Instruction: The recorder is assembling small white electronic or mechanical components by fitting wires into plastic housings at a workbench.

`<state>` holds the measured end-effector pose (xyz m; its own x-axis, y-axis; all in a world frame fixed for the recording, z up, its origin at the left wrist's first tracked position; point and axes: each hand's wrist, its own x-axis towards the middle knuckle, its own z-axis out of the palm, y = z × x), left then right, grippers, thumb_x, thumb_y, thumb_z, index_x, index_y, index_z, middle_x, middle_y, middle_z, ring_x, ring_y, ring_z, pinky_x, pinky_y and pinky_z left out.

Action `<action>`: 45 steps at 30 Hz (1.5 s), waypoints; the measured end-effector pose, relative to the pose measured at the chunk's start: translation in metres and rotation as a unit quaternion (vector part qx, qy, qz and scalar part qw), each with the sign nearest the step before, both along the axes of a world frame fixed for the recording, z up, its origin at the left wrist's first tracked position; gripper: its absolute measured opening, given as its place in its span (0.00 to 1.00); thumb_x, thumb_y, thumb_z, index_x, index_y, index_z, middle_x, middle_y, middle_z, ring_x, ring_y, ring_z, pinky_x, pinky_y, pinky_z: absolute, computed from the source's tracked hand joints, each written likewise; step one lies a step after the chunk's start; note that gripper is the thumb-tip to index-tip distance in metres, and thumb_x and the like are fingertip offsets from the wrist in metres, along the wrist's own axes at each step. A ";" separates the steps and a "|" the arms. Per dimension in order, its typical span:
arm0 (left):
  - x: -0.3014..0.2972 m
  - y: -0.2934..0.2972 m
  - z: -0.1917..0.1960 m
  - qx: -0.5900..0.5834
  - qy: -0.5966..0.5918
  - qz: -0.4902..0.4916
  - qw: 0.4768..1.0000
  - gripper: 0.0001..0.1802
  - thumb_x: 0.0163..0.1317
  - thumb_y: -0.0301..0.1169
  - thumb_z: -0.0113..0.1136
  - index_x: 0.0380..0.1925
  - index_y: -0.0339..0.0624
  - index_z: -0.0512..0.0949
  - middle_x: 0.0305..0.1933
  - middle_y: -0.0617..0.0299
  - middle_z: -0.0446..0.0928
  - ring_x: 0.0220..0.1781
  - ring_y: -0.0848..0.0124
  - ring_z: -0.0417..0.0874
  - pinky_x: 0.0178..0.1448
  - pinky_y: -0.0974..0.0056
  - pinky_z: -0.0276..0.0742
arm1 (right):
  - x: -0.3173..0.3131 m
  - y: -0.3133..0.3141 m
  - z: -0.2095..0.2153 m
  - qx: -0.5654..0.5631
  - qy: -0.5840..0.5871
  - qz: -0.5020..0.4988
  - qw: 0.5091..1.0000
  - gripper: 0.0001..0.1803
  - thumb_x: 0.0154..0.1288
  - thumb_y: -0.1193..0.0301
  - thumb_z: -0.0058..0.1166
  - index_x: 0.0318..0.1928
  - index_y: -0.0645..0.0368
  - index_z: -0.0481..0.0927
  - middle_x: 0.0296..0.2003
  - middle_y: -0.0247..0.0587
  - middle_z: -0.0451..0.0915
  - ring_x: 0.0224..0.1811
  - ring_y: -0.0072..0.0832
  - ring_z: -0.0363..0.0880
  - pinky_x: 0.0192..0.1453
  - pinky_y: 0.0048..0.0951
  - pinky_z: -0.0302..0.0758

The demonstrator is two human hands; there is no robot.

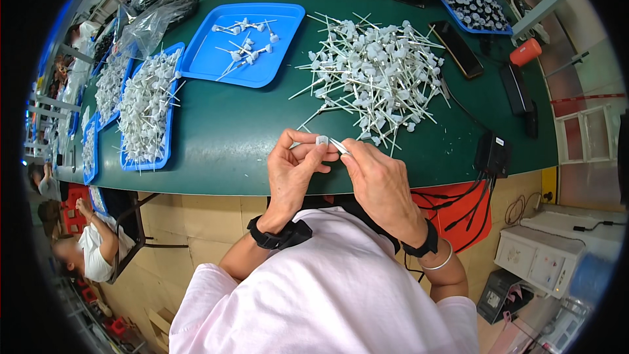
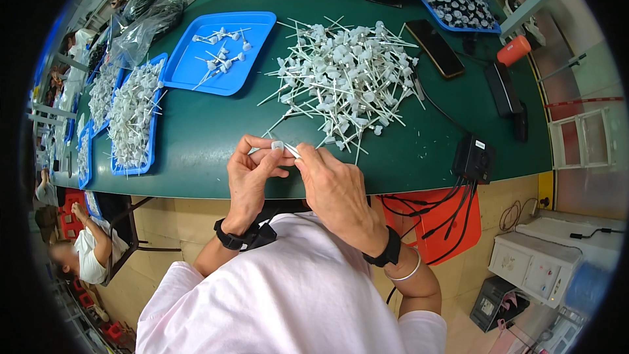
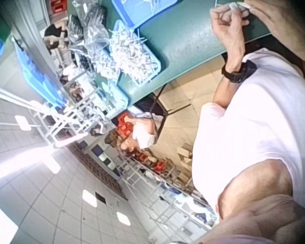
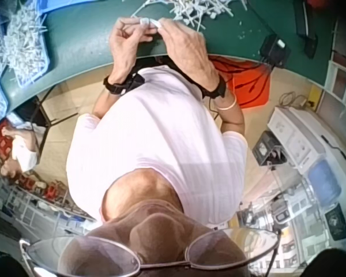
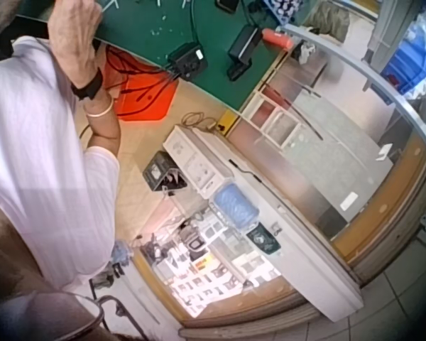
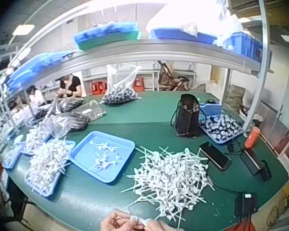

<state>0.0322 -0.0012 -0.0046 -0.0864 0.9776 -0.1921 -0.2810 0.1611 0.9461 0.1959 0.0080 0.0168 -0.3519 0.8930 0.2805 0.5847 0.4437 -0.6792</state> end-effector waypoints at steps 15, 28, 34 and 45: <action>0.003 -0.004 -0.006 0.043 0.021 0.025 0.999 0.09 0.65 0.22 0.60 0.41 0.35 0.71 0.39 0.52 0.83 0.41 0.68 0.87 0.39 0.71 0.81 | -0.002 0.002 0.002 -0.003 -0.009 0.010 1.000 0.07 0.67 0.72 0.52 0.43 0.61 0.72 0.28 0.47 0.78 0.24 0.47 0.78 0.24 0.42 0.72; 0.003 -0.005 -0.005 0.042 0.023 0.012 0.999 0.08 0.65 0.22 0.59 0.41 0.36 0.71 0.39 0.52 0.84 0.42 0.71 0.86 0.41 0.72 0.80 | -0.002 0.002 -0.001 0.007 0.008 0.009 1.000 0.07 0.67 0.73 0.52 0.43 0.61 0.73 0.28 0.47 0.78 0.24 0.47 0.78 0.24 0.42 0.72; 0.002 -0.004 -0.006 0.032 0.025 0.014 0.999 0.09 0.64 0.22 0.60 0.41 0.36 0.71 0.40 0.53 0.84 0.41 0.69 0.86 0.40 0.72 0.80 | -0.001 0.003 0.000 0.000 0.007 0.012 1.000 0.07 0.68 0.72 0.52 0.43 0.62 0.72 0.28 0.48 0.78 0.24 0.48 0.78 0.24 0.43 0.72; 0.003 -0.005 -0.009 0.047 0.039 0.022 0.998 0.09 0.64 0.21 0.60 0.41 0.36 0.71 0.40 0.53 0.83 0.40 0.69 0.87 0.39 0.72 0.80 | -0.002 0.004 0.002 -0.010 -0.013 0.020 1.000 0.07 0.68 0.73 0.52 0.43 0.62 0.73 0.29 0.49 0.78 0.25 0.48 0.78 0.24 0.43 0.72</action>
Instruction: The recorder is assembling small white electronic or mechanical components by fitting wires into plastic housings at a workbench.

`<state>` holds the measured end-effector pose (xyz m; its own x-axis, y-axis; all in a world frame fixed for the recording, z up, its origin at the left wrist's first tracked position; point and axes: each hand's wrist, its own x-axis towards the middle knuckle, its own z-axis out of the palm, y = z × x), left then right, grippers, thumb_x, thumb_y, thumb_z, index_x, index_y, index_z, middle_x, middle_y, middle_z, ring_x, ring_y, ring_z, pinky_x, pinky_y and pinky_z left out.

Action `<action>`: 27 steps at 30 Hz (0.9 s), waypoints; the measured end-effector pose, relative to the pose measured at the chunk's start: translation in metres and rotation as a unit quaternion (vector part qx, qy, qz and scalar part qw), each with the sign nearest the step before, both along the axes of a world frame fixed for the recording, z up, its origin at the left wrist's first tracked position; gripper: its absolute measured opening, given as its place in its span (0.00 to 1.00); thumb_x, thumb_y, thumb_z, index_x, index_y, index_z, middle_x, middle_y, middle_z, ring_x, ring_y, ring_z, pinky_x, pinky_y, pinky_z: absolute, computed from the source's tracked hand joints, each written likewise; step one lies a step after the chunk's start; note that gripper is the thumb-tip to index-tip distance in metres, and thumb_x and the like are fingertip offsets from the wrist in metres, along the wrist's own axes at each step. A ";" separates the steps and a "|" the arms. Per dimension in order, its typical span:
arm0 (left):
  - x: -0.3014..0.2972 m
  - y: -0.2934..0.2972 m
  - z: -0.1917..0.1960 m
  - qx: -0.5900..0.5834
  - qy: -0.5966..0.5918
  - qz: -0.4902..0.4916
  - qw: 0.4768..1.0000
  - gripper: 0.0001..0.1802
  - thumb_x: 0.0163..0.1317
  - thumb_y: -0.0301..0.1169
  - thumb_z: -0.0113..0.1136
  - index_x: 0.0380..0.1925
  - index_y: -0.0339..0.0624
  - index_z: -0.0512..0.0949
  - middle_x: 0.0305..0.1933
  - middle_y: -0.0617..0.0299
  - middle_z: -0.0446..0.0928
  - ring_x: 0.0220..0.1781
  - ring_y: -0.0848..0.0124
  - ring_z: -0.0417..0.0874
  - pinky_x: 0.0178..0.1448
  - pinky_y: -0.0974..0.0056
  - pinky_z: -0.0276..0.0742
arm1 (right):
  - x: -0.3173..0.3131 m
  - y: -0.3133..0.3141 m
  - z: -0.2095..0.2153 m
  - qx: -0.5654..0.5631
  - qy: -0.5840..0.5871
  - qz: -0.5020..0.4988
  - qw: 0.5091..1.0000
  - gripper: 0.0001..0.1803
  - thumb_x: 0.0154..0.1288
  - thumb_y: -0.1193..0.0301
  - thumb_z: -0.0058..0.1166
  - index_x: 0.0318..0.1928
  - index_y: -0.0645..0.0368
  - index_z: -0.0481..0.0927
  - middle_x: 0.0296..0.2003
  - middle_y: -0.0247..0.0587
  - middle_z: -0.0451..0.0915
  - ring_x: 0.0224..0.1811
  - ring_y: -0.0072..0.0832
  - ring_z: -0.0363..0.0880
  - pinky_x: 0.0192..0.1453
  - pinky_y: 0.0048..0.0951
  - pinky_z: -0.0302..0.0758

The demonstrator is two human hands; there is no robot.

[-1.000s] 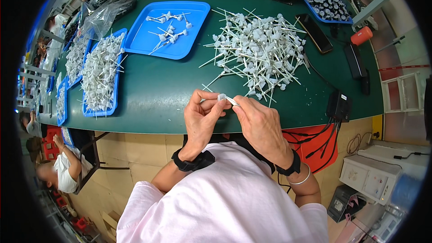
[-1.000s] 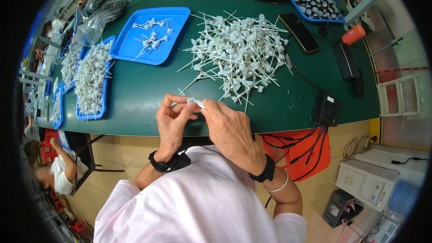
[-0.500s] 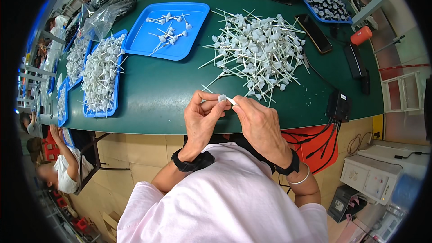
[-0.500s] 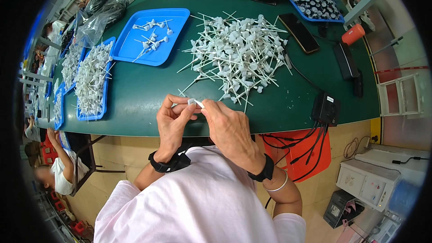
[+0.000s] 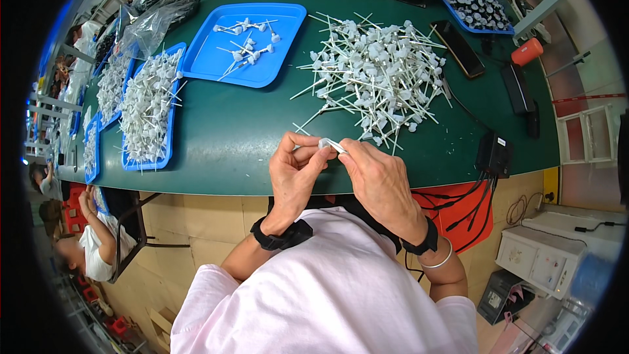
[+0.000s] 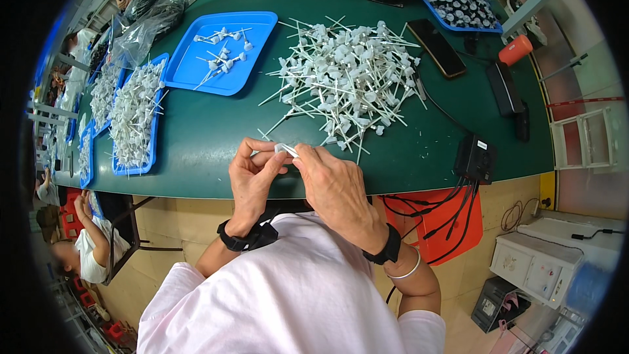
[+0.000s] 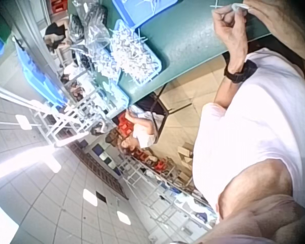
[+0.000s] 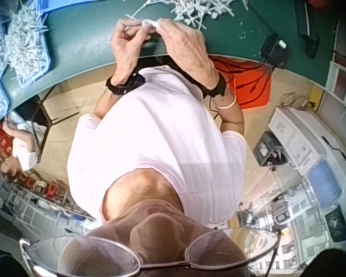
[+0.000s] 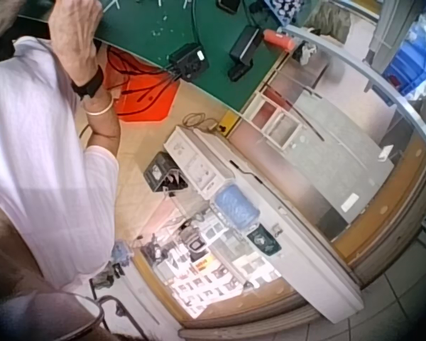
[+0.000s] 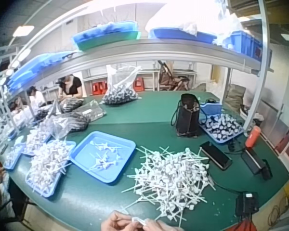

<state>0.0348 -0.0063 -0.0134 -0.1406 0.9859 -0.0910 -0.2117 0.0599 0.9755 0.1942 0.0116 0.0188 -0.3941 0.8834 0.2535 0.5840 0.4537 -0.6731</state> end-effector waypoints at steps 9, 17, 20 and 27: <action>0.000 0.000 0.002 -0.004 -0.010 -0.004 1.000 0.09 0.64 0.22 0.61 0.41 0.36 0.73 0.40 0.57 0.83 0.42 0.75 0.84 0.41 0.74 0.78 | 0.001 0.002 -0.002 -0.006 0.026 0.002 1.000 0.07 0.67 0.73 0.52 0.43 0.61 0.73 0.28 0.48 0.79 0.26 0.49 0.79 0.26 0.44 0.72; -0.007 0.002 -0.004 0.001 -0.015 -0.017 1.000 0.11 0.62 0.24 0.64 0.44 0.37 0.77 0.41 0.62 0.82 0.44 0.79 0.80 0.43 0.74 0.79 | 0.011 0.012 -0.005 -0.249 0.161 0.038 0.954 0.10 0.71 0.69 0.49 0.40 0.63 0.79 0.15 0.40 0.73 0.17 0.28 0.72 0.23 0.31 0.67; -0.005 0.002 0.004 -0.018 -0.015 -0.026 0.999 0.13 0.62 0.24 0.64 0.47 0.36 0.79 0.42 0.62 0.82 0.44 0.78 0.81 0.45 0.73 0.79 | 0.015 0.016 -0.011 -0.334 0.224 0.065 0.913 0.13 0.73 0.67 0.48 0.40 0.63 0.81 0.14 0.30 0.70 0.16 0.14 0.66 0.20 0.22 0.62; -0.004 0.000 0.000 -0.016 -0.026 -0.029 0.999 0.13 0.63 0.24 0.63 0.48 0.35 0.79 0.43 0.59 0.82 0.46 0.75 0.82 0.51 0.70 0.78 | 0.021 0.021 -0.011 -0.479 0.310 0.097 0.816 0.15 0.76 0.64 0.45 0.43 0.62 0.80 0.15 0.25 0.68 0.12 0.08 0.58 0.13 0.13 0.52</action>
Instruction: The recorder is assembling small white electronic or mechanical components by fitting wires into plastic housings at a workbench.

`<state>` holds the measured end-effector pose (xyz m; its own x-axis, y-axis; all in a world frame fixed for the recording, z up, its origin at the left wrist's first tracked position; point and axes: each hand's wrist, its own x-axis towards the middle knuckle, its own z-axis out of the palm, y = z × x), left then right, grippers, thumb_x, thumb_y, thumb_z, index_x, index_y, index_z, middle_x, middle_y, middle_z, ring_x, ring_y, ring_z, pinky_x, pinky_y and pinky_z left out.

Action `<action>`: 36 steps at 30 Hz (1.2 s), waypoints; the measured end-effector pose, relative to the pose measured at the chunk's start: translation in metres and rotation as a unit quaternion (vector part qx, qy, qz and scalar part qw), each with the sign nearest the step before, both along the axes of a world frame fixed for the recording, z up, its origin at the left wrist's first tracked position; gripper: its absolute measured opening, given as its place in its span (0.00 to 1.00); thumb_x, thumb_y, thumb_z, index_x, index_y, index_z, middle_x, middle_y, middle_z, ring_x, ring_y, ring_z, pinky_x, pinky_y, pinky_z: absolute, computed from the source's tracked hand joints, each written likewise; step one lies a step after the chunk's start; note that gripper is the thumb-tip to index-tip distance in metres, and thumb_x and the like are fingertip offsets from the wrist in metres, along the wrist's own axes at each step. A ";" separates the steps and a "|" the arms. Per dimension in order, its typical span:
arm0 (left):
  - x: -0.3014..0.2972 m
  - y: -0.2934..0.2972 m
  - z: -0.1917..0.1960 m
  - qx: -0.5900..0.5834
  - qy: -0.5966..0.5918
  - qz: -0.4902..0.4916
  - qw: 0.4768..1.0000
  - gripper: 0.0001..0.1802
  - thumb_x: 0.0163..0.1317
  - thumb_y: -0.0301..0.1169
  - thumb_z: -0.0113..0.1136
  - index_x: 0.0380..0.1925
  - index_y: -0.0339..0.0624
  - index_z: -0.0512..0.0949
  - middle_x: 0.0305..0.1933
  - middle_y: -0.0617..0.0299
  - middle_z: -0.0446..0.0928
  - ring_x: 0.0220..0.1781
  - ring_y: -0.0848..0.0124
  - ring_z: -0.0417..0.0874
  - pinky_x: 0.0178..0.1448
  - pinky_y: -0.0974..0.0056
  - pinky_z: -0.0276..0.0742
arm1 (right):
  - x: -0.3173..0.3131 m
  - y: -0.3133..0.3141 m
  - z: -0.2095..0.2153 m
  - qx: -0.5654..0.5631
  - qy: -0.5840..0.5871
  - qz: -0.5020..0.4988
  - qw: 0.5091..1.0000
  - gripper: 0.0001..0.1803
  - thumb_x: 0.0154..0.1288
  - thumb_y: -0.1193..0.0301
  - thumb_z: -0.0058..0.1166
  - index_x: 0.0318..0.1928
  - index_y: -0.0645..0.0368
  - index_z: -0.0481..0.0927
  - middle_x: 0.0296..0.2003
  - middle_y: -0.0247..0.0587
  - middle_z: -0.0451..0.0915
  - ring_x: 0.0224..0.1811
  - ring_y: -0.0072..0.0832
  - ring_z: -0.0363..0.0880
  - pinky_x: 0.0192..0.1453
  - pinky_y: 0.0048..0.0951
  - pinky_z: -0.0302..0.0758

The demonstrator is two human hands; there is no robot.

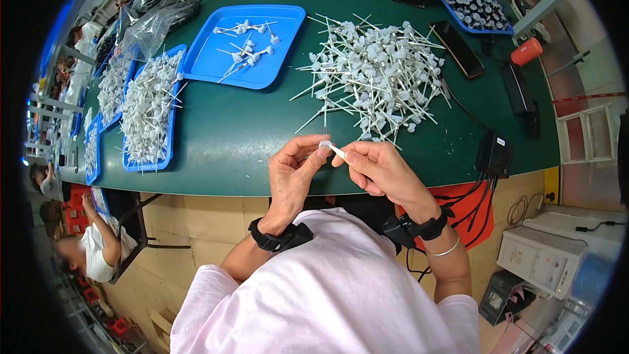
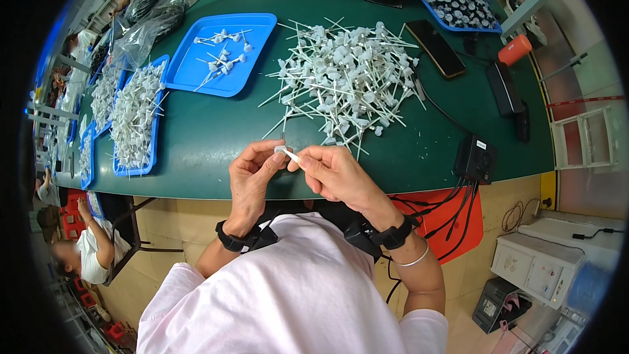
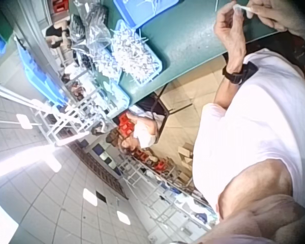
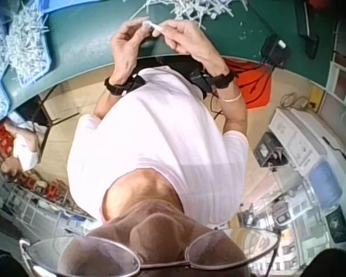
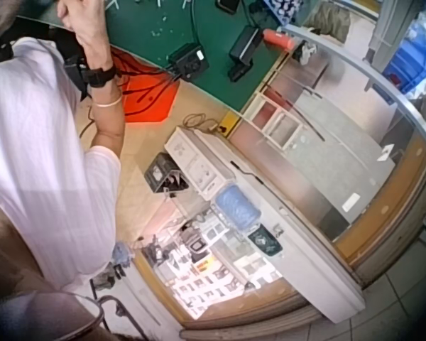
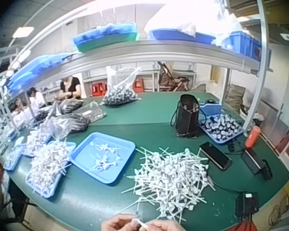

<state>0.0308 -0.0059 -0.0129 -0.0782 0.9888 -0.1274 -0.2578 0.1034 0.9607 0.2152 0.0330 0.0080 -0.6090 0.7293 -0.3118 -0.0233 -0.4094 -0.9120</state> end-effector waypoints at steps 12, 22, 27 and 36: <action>0.002 0.001 -0.003 0.013 -0.007 0.011 1.000 0.10 0.63 0.22 0.62 0.45 0.35 0.79 0.44 0.57 0.82 0.46 0.73 0.82 0.54 0.69 0.77 | 0.000 -0.003 0.000 -0.093 0.075 0.009 0.993 0.16 0.77 0.62 0.43 0.45 0.63 0.78 0.17 0.24 0.65 0.12 0.07 0.55 0.13 0.12 0.51; 0.003 0.003 0.007 -0.012 -0.013 -0.009 1.000 0.11 0.63 0.21 0.61 0.45 0.31 0.78 0.42 0.55 0.83 0.43 0.73 0.84 0.51 0.70 0.79 | -0.004 -0.004 0.020 0.083 -0.098 0.016 0.992 0.17 0.77 0.66 0.37 0.47 0.62 0.78 0.17 0.27 0.69 0.12 0.13 0.60 0.14 0.19 0.57; 0.003 0.003 0.004 -0.018 -0.003 -0.012 1.000 0.11 0.64 0.22 0.61 0.46 0.32 0.78 0.41 0.57 0.83 0.43 0.72 0.85 0.47 0.70 0.79 | -0.001 -0.007 0.026 0.073 -0.111 0.019 0.991 0.16 0.77 0.69 0.36 0.49 0.64 0.77 0.19 0.30 0.71 0.12 0.14 0.65 0.13 0.21 0.63; 0.007 0.001 0.000 0.041 0.046 0.017 0.998 0.10 0.64 0.21 0.59 0.46 0.31 0.78 0.40 0.56 0.82 0.43 0.70 0.85 0.45 0.72 0.79 | -0.002 -0.010 0.016 -0.101 0.036 0.000 0.994 0.17 0.77 0.68 0.37 0.57 0.66 0.71 0.28 0.30 0.70 0.14 0.09 0.62 0.12 0.14 0.62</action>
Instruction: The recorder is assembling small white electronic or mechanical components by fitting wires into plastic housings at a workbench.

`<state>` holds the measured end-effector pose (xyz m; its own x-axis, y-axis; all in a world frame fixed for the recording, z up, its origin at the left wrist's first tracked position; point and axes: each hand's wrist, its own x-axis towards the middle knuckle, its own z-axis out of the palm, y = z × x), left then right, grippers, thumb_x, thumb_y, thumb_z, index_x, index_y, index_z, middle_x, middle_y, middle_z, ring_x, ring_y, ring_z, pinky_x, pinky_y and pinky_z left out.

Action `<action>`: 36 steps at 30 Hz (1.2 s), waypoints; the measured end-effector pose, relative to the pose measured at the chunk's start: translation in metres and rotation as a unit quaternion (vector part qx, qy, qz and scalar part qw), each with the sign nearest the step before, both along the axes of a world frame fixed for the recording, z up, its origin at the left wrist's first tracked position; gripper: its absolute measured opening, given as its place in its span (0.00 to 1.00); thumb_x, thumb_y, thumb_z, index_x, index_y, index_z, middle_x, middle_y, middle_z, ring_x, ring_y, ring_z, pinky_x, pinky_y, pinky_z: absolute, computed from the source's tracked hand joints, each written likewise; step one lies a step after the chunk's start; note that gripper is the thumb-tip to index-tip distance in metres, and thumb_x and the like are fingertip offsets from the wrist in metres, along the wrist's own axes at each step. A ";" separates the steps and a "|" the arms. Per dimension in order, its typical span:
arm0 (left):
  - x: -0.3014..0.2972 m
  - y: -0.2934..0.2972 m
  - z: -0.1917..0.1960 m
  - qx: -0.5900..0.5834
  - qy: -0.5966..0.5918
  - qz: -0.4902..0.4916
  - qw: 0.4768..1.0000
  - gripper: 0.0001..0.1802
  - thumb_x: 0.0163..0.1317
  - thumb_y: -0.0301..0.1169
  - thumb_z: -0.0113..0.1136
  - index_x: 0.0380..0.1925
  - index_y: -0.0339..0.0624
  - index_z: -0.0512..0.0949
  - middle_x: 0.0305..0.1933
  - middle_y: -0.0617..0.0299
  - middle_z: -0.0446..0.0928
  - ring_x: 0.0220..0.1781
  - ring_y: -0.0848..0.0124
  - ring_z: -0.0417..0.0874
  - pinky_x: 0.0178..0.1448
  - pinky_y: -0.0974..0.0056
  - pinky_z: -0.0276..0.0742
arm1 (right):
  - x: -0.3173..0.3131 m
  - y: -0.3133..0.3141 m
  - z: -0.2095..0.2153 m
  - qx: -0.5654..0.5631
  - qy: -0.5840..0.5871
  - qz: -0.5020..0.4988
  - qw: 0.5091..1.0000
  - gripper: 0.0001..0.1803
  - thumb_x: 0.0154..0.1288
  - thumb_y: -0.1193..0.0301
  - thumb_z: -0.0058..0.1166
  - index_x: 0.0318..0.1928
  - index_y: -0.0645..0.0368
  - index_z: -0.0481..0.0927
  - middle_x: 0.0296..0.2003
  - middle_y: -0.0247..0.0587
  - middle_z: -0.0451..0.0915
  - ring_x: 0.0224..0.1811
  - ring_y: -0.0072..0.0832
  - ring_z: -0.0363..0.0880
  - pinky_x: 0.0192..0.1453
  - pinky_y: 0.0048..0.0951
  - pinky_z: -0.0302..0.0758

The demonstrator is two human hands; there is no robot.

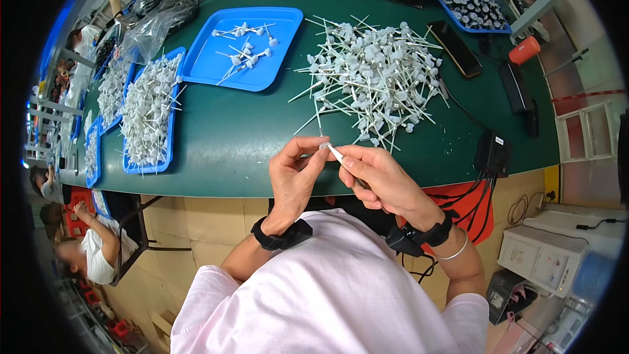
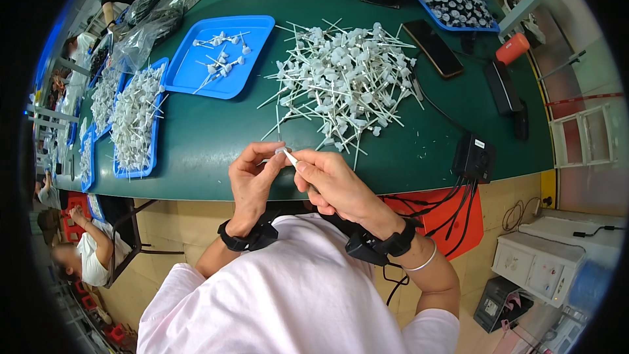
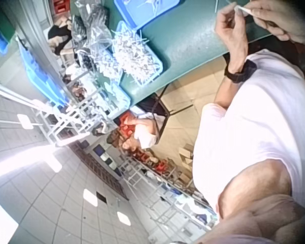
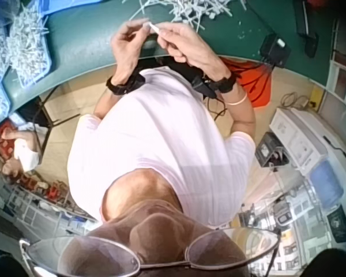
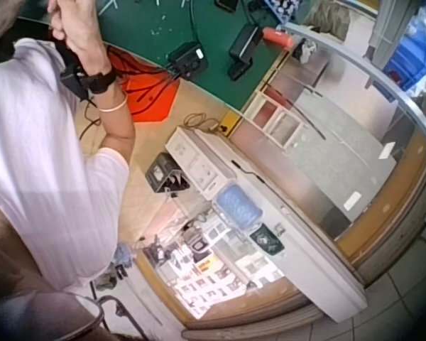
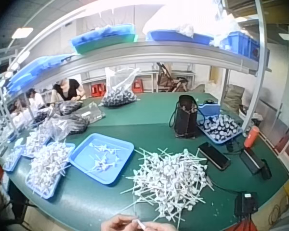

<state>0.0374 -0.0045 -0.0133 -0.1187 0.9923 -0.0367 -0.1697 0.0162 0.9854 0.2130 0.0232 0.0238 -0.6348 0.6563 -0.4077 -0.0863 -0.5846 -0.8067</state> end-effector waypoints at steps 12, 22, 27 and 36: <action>-0.004 0.001 0.005 -0.044 -0.016 -0.010 0.999 0.11 0.64 0.20 0.60 0.46 0.31 0.78 0.40 0.54 0.82 0.43 0.69 0.86 0.47 0.71 0.81 | 0.001 0.001 0.000 0.045 -0.020 0.026 0.998 0.20 0.77 0.66 0.38 0.59 0.68 0.69 0.29 0.31 0.69 0.15 0.09 0.63 0.12 0.13 0.63; -0.006 0.001 0.005 -0.041 -0.012 -0.012 0.999 0.11 0.64 0.21 0.60 0.46 0.31 0.78 0.40 0.55 0.82 0.42 0.70 0.85 0.46 0.71 0.81 | 0.001 0.000 0.000 0.051 -0.017 0.019 0.998 0.20 0.77 0.66 0.38 0.58 0.68 0.70 0.28 0.31 0.69 0.14 0.09 0.63 0.12 0.14 0.63; -0.006 0.001 0.003 -0.027 0.010 -0.012 1.000 0.11 0.63 0.20 0.60 0.45 0.32 0.79 0.38 0.56 0.83 0.42 0.72 0.85 0.43 0.73 0.78 | -0.001 0.001 0.002 0.063 -0.038 0.020 0.997 0.19 0.77 0.67 0.38 0.58 0.67 0.71 0.27 0.31 0.69 0.14 0.11 0.63 0.12 0.15 0.63; -0.007 0.001 0.003 -0.022 0.018 -0.013 1.000 0.10 0.63 0.20 0.61 0.44 0.32 0.79 0.36 0.57 0.84 0.40 0.74 0.84 0.41 0.75 0.77 | -0.003 0.000 0.000 0.100 -0.072 0.010 0.992 0.16 0.77 0.69 0.39 0.55 0.66 0.73 0.25 0.31 0.70 0.12 0.11 0.64 0.12 0.17 0.62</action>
<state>0.0303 -0.0030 -0.0101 -0.0951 0.9925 -0.0770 -0.1329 0.0640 0.9891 0.2097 0.0229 0.0235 -0.5936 0.7207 -0.3581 0.0487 -0.4119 -0.9099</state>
